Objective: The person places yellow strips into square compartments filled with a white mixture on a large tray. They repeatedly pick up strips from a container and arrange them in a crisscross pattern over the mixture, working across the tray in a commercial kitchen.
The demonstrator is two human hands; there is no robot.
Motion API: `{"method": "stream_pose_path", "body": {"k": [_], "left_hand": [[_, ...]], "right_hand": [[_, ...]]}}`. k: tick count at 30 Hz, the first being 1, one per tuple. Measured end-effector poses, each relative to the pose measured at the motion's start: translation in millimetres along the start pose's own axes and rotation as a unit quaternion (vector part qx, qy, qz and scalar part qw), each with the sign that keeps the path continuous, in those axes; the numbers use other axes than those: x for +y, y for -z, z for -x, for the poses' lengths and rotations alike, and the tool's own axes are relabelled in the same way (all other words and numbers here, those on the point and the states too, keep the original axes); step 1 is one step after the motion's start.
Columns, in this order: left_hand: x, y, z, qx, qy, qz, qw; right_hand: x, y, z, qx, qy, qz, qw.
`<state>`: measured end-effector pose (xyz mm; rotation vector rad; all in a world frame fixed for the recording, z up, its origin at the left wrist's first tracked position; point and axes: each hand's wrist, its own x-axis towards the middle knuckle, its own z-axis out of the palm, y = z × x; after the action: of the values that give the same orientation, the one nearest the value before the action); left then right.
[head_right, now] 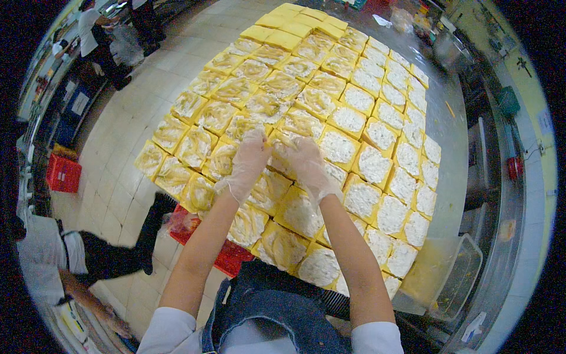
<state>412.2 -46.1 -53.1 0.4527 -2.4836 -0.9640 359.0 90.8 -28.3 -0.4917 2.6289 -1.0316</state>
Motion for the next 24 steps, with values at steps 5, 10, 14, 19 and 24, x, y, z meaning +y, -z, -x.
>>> {"method": "stream_pose_path", "body": {"k": [5,10,14,19,24], "left_hand": [[-3.8,5.4,-2.8,-0.007,-0.032,0.017,0.999],[22.5,21.3,-10.4,-0.203,0.146,0.243,0.937],[39.5,25.9,-11.5,-0.241,0.203,0.427,0.848],[36.9,41.7,-13.1,-0.138,-0.19,0.278,0.932],[41.8,22.1,-37.8,-0.255,0.106,0.415,0.867]], "right_hand": [[-1.8,11.6,14.2,0.062,0.036,-0.049,0.996],[-19.0,33.2,35.4,-0.019,-0.083,-0.297,0.951],[-19.4,32.4,33.5,-0.087,-0.056,-0.261,0.96],[-13.2,38.6,7.1,-0.085,0.011,0.064,0.994],[-19.3,47.4,-3.1,-0.017,0.009,-0.074,0.997]]}}
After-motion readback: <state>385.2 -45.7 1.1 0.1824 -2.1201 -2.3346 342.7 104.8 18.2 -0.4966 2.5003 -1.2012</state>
